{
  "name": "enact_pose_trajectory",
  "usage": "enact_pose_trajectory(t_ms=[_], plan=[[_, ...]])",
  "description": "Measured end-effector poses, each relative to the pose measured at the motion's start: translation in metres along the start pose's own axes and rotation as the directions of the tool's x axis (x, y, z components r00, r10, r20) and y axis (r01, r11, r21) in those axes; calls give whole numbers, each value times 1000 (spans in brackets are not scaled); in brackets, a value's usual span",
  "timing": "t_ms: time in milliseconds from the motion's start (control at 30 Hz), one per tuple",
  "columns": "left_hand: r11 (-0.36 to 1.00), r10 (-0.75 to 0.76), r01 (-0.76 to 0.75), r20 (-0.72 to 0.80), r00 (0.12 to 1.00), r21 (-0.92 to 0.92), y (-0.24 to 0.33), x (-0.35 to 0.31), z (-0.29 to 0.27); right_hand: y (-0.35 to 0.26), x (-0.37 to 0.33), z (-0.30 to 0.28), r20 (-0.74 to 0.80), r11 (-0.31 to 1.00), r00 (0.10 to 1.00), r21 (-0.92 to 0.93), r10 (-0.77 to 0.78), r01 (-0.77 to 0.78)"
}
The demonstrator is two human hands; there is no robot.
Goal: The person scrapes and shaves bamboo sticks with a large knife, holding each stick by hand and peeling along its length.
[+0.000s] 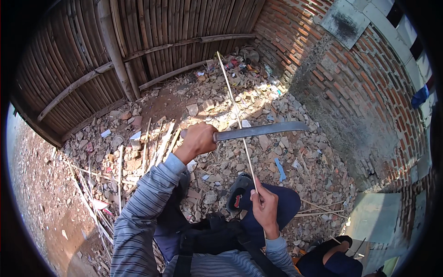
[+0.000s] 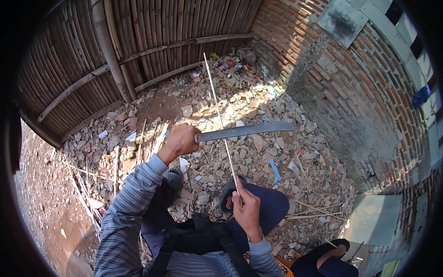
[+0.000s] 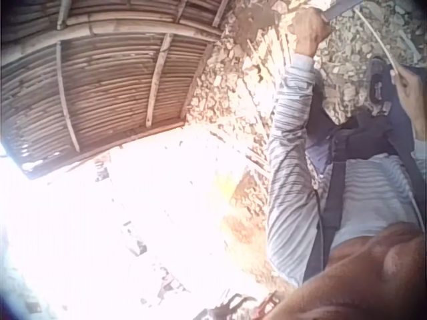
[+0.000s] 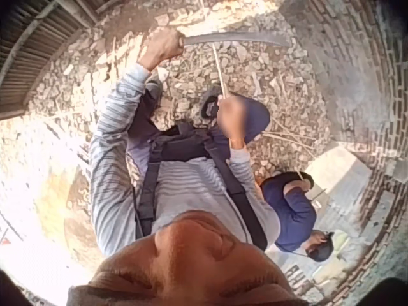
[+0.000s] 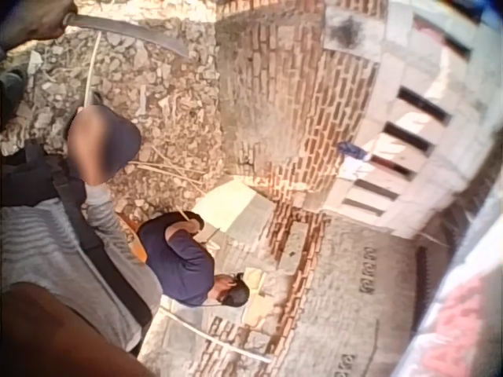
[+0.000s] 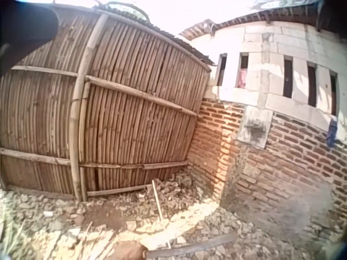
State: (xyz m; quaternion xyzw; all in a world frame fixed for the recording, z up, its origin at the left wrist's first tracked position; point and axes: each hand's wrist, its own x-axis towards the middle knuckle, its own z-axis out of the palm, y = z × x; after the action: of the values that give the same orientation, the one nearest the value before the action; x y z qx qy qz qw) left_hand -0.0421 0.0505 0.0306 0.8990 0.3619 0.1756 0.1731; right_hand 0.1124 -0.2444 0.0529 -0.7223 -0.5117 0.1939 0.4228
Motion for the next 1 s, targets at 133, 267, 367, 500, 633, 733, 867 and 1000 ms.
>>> enact_pose_trajectory(t_ms=[133,267,367,500,633,733,867,1000], plan=[[960,-281,281,-84,956,-17,-37,16,-7,-5,-24,-2,39,998,998,-31,-53,54],[967,-228,232,-50,972,101,-39,9,-1,1,-37,-4,111,999,992,-8,54,-54],[974,-216,216,-11,976,71,-37,10,10,8,-29,-1,128,987,982,52,142,-150],[988,-142,140,26,990,64,-35,17,8,7,-26,1,96,976,990,180,104,-120],[963,-253,255,-33,967,89,-58,17,3,0,-48,-4,138,974,982,167,131,-153],[966,-197,203,-50,979,162,-39,13,13,9,-41,-2,126,986,986,112,111,-125],[995,-60,52,96,994,86,-3,1,8,15,-12,4,79,995,993,42,90,-94],[997,-56,52,75,996,57,-2,3,19,4,-4,5,71,992,993,73,95,-100]])
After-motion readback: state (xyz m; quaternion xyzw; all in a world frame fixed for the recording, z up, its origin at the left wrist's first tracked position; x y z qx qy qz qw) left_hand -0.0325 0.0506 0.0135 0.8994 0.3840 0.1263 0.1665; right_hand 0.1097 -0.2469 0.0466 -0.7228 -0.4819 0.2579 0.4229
